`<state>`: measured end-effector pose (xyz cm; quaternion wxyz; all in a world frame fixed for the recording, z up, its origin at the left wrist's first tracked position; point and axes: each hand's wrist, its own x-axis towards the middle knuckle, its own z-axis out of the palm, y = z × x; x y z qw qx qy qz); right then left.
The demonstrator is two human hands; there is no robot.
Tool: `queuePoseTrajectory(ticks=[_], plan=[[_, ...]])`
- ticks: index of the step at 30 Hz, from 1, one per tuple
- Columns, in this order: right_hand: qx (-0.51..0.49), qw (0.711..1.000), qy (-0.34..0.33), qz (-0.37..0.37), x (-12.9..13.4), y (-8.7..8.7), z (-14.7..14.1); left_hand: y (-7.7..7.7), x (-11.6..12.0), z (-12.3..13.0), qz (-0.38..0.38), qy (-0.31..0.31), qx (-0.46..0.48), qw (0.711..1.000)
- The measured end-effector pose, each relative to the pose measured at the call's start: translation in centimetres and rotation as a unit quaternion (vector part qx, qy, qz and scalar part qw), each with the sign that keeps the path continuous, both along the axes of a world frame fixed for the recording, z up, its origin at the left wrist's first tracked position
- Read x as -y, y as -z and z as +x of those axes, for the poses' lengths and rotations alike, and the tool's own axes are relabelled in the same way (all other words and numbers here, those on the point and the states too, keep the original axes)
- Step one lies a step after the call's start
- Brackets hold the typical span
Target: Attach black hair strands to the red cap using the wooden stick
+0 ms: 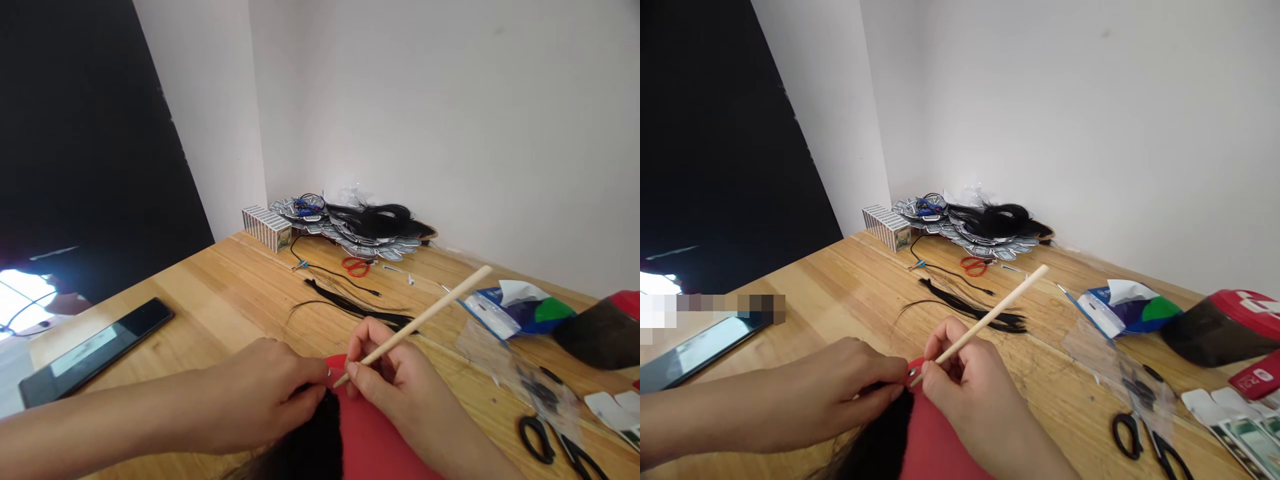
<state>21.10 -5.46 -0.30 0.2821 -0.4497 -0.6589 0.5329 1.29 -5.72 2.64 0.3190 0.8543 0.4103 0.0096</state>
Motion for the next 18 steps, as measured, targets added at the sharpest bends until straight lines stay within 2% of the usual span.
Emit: queuePoseTrajectory(ticks=[4,8,13,18], plan=[[-0.008,1.0,0.003,0.0,-0.01,-0.05,0.05,-0.48,0.03,0.05,0.093,0.062,-0.054,0.992],[-0.019,1.0,0.004,-0.008,-0.02,0.22,0.1,-0.91,0.3,0.36,0.196,0.118,-0.168,0.959],[-0.027,1.0,0.004,-0.008,-0.14,0.46,0.05,-0.91,0.49,0.22,0.206,0.124,-0.16,0.957],[-0.022,1.0,0.008,-0.011,-0.16,0.36,0.08,-0.6,0.54,-0.41,0.184,0.124,-0.153,0.963]])
